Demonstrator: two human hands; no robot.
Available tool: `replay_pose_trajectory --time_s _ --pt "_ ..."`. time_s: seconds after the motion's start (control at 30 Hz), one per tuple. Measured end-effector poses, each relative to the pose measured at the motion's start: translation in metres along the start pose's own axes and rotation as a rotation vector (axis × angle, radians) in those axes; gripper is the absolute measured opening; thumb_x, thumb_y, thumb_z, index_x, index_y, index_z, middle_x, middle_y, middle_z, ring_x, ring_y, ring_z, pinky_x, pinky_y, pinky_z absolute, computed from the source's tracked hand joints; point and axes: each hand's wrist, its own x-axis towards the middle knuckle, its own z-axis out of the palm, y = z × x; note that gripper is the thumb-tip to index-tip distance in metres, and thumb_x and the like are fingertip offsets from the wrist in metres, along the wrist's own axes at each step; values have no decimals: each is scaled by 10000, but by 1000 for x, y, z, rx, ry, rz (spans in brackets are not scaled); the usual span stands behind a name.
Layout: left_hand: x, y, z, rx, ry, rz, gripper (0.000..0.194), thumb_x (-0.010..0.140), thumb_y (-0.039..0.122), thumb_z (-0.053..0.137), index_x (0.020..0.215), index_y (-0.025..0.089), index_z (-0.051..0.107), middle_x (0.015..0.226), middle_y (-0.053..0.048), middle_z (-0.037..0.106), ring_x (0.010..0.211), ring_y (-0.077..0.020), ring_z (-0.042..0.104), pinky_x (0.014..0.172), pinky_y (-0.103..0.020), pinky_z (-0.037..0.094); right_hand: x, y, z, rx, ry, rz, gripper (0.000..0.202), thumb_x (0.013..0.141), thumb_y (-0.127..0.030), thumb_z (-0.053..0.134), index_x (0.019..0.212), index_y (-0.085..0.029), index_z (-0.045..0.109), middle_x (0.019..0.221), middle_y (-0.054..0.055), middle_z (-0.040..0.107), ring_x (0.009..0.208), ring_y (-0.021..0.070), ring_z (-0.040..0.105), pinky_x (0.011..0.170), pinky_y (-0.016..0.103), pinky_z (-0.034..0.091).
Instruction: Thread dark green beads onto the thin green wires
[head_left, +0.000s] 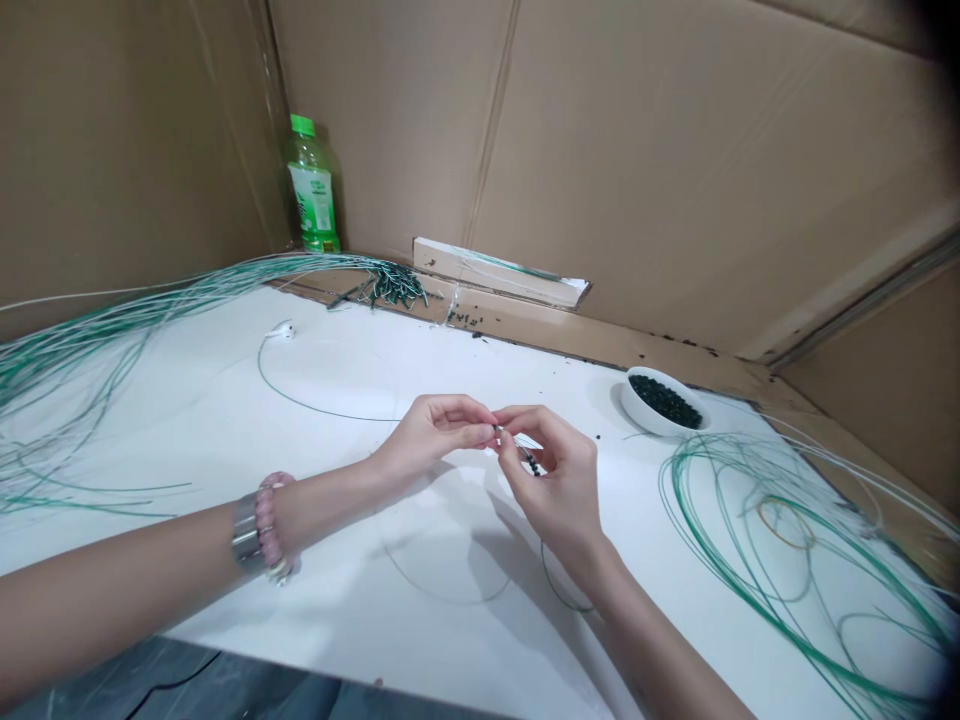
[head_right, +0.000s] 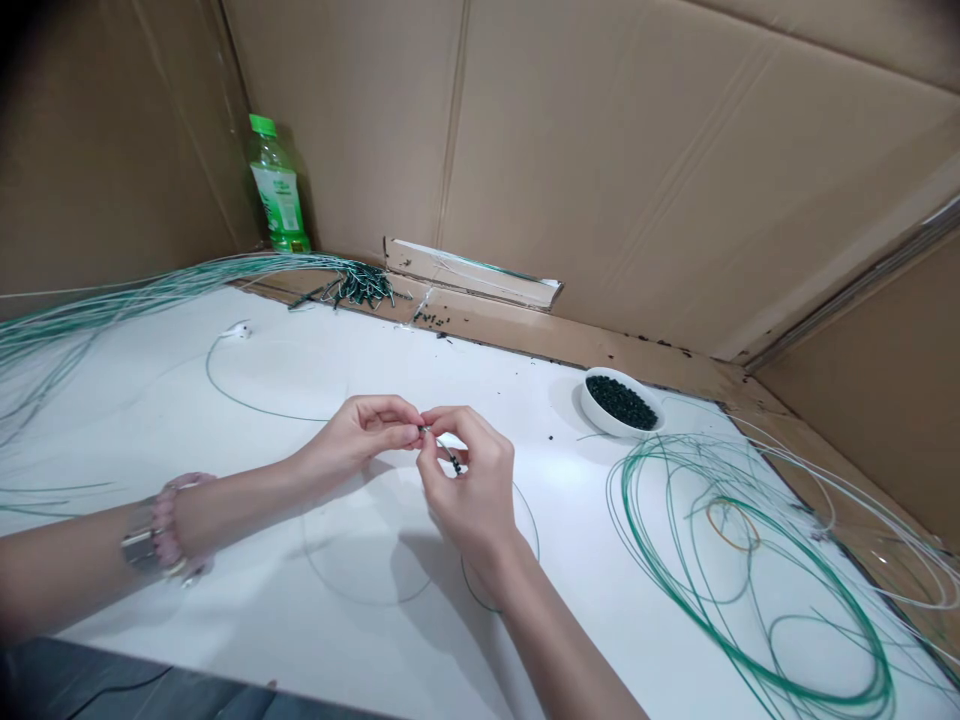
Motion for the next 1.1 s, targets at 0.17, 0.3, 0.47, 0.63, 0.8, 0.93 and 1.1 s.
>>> replay_pose_trajectory --time_s 0.17,0.3,0.47,0.63,0.8,0.93,1.1 --pt "-1 2 0 50 -1 7 133 662 216 748 750 150 674 757 -7 700 738 -130 656 771 -257 503 1 -1 0 -30 -10 -20 65 771 -153 557 714 -183 567 831 35 664 699 120 628 473 171 490" --pt "-1 5 2 80 14 33 122 661 221 743 728 151 669 719 4 684 693 -109 638 731 -234 504 2 2 0 71 -23 90 53 784 -197 581 737 -174 591 864 53 674 725 145 656 514 204 527" --pt "-1 8 2 98 21 14 178 642 254 754 722 139 644 662 5 650 624 -107 608 676 -246 503 3 5 -1 171 -49 195 131 785 -280 613 732 -161 614 855 70 679 754 169 667 579 242 567" --pt "-1 9 3 117 6 49 166 667 259 737 731 146 634 651 20 632 587 -81 584 633 -212 491 5 6 -4 216 -81 217 148 780 -300 627 741 -158 633 872 72 682 764 166 667 589 241 572" --pt "-1 10 3 153 35 65 163 654 267 738 709 138 654 623 10 634 560 -86 580 607 -212 498 6 5 -3 259 -72 243 164 768 -313 644 721 -156 640 819 65 687 741 168 665 581 252 578" --pt "0 11 1 164 50 55 177 656 288 738 706 132 671 623 -10 656 575 -105 605 605 -216 508 5 2 -3 287 -43 255 154 749 -310 667 714 -160 654 781 55 688 717 157 662 582 250 589" --pt "-1 11 2 160 46 84 145 680 276 718 694 139 673 616 -8 663 570 -106 610 595 -213 506 5 3 -2 288 -44 253 141 749 -298 666 719 -161 662 765 49 688 714 157 666 581 251 596"
